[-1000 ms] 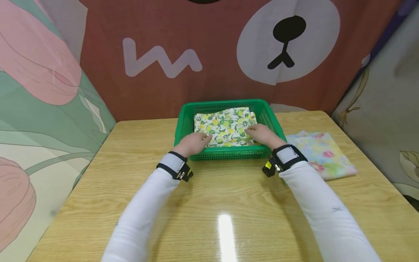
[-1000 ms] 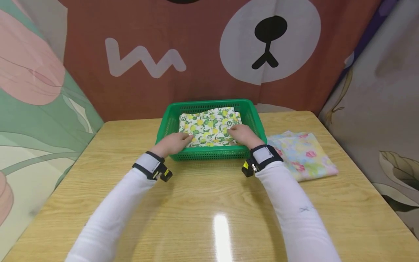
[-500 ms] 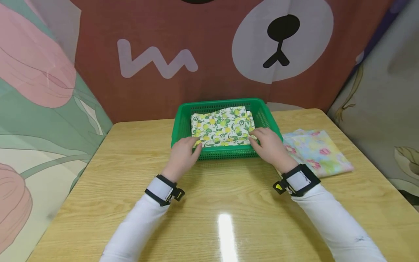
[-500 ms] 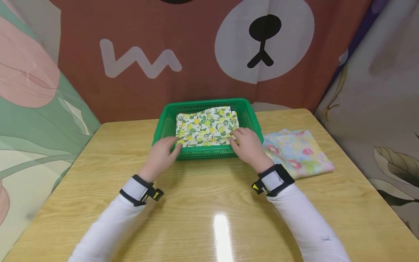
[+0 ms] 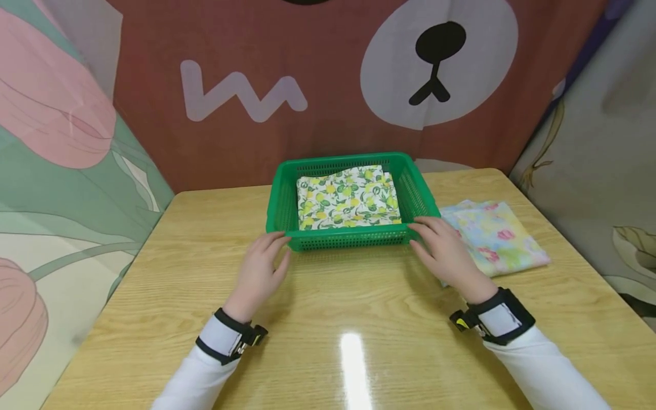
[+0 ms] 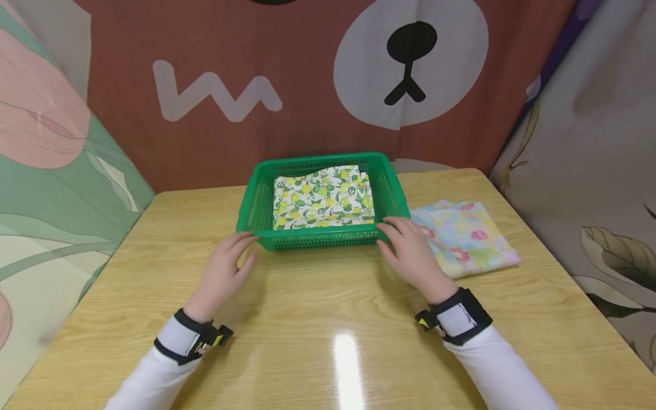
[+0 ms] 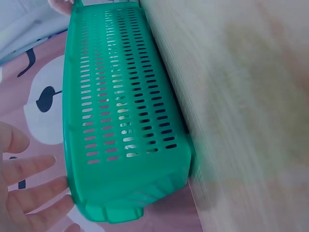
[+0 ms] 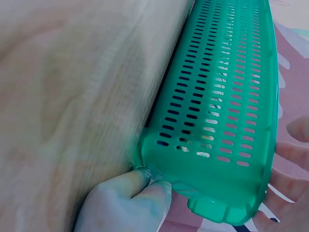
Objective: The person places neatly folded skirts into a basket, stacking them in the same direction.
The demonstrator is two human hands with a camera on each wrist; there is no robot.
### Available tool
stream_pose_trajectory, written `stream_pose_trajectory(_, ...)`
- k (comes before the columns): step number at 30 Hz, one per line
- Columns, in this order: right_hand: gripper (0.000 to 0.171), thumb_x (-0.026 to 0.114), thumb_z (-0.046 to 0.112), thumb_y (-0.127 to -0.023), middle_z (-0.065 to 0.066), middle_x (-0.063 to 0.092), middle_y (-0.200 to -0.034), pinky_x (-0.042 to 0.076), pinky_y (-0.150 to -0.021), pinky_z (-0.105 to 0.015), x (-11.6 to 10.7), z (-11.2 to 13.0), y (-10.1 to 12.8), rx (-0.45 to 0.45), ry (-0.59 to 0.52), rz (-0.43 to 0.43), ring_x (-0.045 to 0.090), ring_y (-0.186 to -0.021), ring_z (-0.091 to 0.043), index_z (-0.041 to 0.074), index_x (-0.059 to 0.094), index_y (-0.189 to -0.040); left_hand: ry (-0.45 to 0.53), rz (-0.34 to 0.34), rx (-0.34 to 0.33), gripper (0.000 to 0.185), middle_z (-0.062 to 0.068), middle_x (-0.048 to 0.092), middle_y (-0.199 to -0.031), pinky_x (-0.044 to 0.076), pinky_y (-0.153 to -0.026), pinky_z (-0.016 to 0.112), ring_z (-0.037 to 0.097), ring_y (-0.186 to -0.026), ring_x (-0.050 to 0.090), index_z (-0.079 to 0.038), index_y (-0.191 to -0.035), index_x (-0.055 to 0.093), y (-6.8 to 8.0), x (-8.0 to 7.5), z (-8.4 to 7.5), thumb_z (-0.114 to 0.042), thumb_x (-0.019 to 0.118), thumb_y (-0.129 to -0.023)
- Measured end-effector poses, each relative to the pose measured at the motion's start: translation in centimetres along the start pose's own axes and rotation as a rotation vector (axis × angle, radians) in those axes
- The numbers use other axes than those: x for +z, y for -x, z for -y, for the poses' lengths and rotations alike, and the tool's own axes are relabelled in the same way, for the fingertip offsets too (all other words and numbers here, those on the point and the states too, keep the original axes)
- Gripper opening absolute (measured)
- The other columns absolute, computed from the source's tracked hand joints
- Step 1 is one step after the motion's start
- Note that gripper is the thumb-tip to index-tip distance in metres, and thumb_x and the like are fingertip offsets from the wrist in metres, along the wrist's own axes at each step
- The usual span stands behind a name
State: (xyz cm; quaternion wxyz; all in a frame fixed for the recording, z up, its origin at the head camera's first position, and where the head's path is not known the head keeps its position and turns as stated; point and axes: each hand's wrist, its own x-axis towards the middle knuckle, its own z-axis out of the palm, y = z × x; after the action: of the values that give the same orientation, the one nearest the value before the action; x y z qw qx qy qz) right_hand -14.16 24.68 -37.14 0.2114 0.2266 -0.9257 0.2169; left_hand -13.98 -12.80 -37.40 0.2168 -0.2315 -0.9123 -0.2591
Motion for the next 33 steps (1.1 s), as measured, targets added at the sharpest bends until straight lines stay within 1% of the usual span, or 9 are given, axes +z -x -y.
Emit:
stream_pose_trajectory(5,0.031,0.075,-0.007,-0.091,-0.032,0.065,-0.132,0.049,-0.103,-0.069,-0.4,-0.4,1.3,-0.073,-0.017,-0.053,0.060,-0.123,-0.053,-0.008,0.071,-0.121,-0.005,-0.015,-0.007,0.028,0.029,0.069,-0.133,0.050,-0.110,0.063,0.048,-0.126,0.064,0.009,-0.125,0.071,1.2,-0.3,0.3,-0.004,0.067,-0.101)
stream_pose_trajectory(9,0.033,0.076,-0.010,-0.087,-0.030,0.067,-0.130,0.047,-0.104,-0.070,-0.9,-0.8,2.4,-0.092,-0.048,-0.052,0.060,-0.123,-0.053,-0.006,0.072,-0.119,-0.014,-0.014,-0.028,0.029,0.028,0.070,-0.129,0.052,-0.106,0.063,0.048,-0.122,0.066,0.009,-0.126,0.071,2.1,-0.5,0.6,-0.003,0.068,-0.100)
stream_pose_trajectory(12,0.032,0.076,-0.010,-0.086,-0.027,0.070,-0.125,0.048,-0.101,-0.067,-1.2,-0.8,3.3,-0.072,-0.071,-0.027,0.063,-0.120,-0.050,-0.006,0.073,-0.118,-0.016,-0.014,-0.053,0.027,0.027,0.072,-0.123,0.053,-0.104,0.062,0.047,-0.117,0.068,0.010,-0.123,0.071,2.9,-0.7,0.9,-0.001,0.069,-0.098)
stream_pose_trajectory(14,0.031,0.076,-0.009,-0.088,-0.026,0.071,-0.123,0.050,-0.098,-0.065,-1.4,-0.9,3.9,-0.040,-0.086,0.005,0.065,-0.118,-0.048,-0.006,0.073,-0.119,-0.016,-0.012,-0.071,0.026,0.027,0.073,-0.120,0.054,-0.102,0.063,0.047,-0.115,0.069,0.010,-0.121,0.072,3.4,-0.9,1.0,-0.001,0.068,-0.098)
stream_pose_trajectory(18,0.029,0.072,-0.005,-0.094,-0.027,0.070,-0.126,0.051,-0.099,-0.066,-1.9,-1.1,4.9,0.080,-0.123,0.109,0.064,-0.121,-0.050,-0.008,0.071,-0.123,-0.026,0.018,-0.114,0.023,0.026,0.075,-0.116,0.055,-0.099,0.062,0.046,-0.111,0.071,0.009,-0.118,0.074,3.9,-1.3,1.0,-0.003,0.069,-0.099)
stream_pose_trajectory(21,0.028,0.068,-0.002,-0.098,-0.030,0.068,-0.128,0.050,-0.103,-0.068,-2.1,-1.5,5.4,0.149,-0.140,0.193,0.062,-0.123,-0.051,-0.010,0.070,-0.125,-0.053,0.073,-0.138,0.022,0.025,0.075,-0.116,0.056,-0.097,0.061,0.046,-0.111,0.071,0.007,-0.118,0.074,4.2,-1.7,0.9,-0.005,0.069,-0.100)
stream_pose_trajectory(25,0.027,0.069,0.000,-0.099,-0.031,0.068,-0.128,0.050,-0.104,-0.067,-1.9,-1.9,5.9,0.146,-0.143,0.269,0.063,-0.123,-0.052,-0.010,0.070,-0.124,-0.102,0.185,-0.150,0.027,0.027,0.073,-0.122,0.057,-0.098,0.062,0.047,-0.114,0.070,0.006,-0.122,0.073,4.5,-2.0,1.0,-0.009,0.072,-0.100)
stream_pose_trajectory(29,0.030,0.078,0.001,-0.093,-0.030,0.069,-0.126,0.055,-0.098,-0.064,-1.4,-2.3,6.5,0.107,-0.114,0.290,0.064,-0.119,-0.051,-0.007,0.072,-0.121,-0.126,0.326,-0.171,0.039,0.031,0.067,-0.133,0.053,-0.104,0.065,0.051,-0.124,0.065,0.004,-0.131,0.070,4.7,-1.8,1.5,-0.017,0.077,-0.098)
stream_pose_trajectory(33,0.038,0.090,0.007,-0.083,-0.029,0.068,-0.127,0.054,-0.096,-0.063,-0.8,-2.6,7.1,0.065,-0.070,0.313,0.060,-0.119,-0.051,-0.002,0.075,-0.117,-0.121,0.463,-0.230,0.054,0.036,0.060,-0.143,0.045,-0.110,0.072,0.057,-0.134,0.056,0.002,-0.137,0.068,4.9,-1.8,1.8,-0.026,0.083,-0.094)
